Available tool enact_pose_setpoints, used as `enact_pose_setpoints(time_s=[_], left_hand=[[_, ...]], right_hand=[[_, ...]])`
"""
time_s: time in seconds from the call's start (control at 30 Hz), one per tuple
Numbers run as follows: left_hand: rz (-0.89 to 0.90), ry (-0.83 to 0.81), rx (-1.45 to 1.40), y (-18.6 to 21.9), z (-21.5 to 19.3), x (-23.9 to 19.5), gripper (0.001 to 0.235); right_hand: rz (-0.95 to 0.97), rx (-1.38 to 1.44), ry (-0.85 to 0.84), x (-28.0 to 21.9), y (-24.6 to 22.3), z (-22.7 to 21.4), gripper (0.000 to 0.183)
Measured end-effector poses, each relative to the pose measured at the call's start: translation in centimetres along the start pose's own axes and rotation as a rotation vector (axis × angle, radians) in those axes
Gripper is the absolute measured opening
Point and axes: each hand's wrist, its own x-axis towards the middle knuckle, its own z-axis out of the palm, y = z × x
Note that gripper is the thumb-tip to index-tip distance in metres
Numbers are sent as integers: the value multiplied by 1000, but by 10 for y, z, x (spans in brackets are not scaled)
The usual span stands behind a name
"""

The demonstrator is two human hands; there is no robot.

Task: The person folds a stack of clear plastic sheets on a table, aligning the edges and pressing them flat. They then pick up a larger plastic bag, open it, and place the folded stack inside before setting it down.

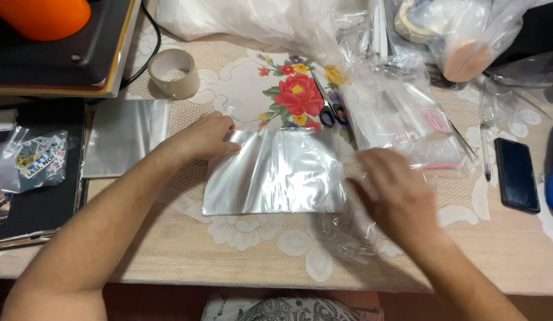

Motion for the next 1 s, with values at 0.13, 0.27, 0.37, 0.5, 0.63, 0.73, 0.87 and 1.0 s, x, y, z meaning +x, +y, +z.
enact_pose_setpoints(time_s=[0.13, 0.27, 0.37, 0.5, 0.63, 0.73, 0.87, 1.0], left_hand=[[6, -47, -15, -25, 11, 40, 72], [-41, -115, 86, -29, 13, 50, 79], [-59, -182, 73, -18, 1, 47, 77], [-70, -249, -82, -21, 3, 44, 87], [-111, -250, -137, -23, 3, 53, 83], [-142, -260, -252, -17, 3, 49, 71], [-86, -197, -289, -11, 11, 47, 73], [-11, -170, -459, -7, 11, 43, 49]], right_hand=[[-139, 406, -172, 27, -85, 18, 27], [-195, 383, -683, 32, -111, 53, 45], [-176, 376, -802, 32, -113, 61, 41], [-199, 368, -804, 34, -114, 61, 35], [-207, 344, -788, 33, -115, 60, 34], [-204, 345, -806, 36, -114, 59, 33], [-199, 352, -816, 36, -114, 59, 33], [-199, 355, -808, 31, -116, 61, 32]])
